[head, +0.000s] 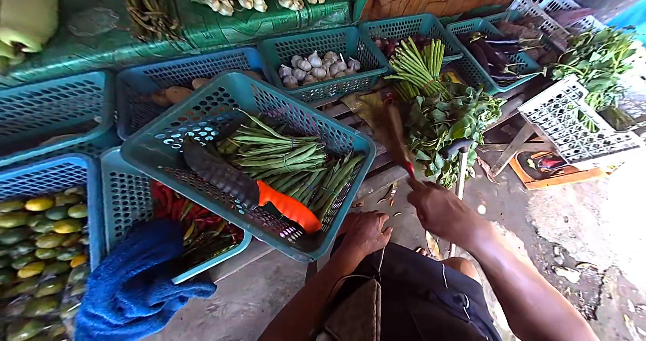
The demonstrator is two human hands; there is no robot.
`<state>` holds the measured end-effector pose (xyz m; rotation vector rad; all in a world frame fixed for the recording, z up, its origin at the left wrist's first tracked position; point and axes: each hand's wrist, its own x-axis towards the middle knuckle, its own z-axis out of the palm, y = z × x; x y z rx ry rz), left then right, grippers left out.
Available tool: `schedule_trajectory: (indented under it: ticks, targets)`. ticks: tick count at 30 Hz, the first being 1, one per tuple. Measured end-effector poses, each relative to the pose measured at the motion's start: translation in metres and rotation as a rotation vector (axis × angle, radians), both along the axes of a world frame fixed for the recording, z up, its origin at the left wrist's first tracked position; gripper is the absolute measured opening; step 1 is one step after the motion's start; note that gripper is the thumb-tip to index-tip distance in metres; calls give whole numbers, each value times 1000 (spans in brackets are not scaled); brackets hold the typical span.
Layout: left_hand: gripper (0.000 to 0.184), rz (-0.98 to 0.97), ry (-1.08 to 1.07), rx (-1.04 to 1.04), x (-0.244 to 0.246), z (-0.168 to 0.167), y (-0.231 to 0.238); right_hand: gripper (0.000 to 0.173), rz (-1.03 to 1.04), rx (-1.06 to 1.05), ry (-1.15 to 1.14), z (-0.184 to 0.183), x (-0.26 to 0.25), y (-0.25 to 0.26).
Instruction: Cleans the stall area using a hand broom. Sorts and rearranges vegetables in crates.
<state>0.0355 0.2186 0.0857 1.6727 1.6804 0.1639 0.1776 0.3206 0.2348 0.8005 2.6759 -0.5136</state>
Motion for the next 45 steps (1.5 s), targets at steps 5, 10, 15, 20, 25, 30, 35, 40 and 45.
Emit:
schedule_trajectory:
  ticks: [5, 10, 15, 20, 25, 30, 35, 40, 45]
  targets:
    - [48, -28, 47, -59, 5, 11, 7, 27, 17, 122, 511, 86, 46, -22]
    - [47, -29, 31, -38, 8, 4, 6, 26, -414, -71, 1047, 22, -11, 34]
    - [47, -3, 45, -19, 4, 3, 2, 31, -608, -416, 790, -63, -36, 48]
    - [46, 6, -22, -47, 5, 3, 6, 46, -488, -259, 877, 63, 16, 45]
    - [47, -25, 30, -47, 11, 3, 11, 37, -444, -85, 1148, 45, -12, 50]
    - [47, -16, 62, -37, 6, 4, 2, 43, -607, -454, 788, -65, -35, 55]
    - [47, 19, -41, -79, 5, 5, 5, 55, -509, -247, 737, 48, 23, 50]
    - [46, -40, 43, -48, 10, 7, 11, 48, -460, -20, 1166, 84, 22, 44]
    - [47, -19, 35, -20, 7, 3, 2, 41, -446, -410, 830, -25, -10, 43]
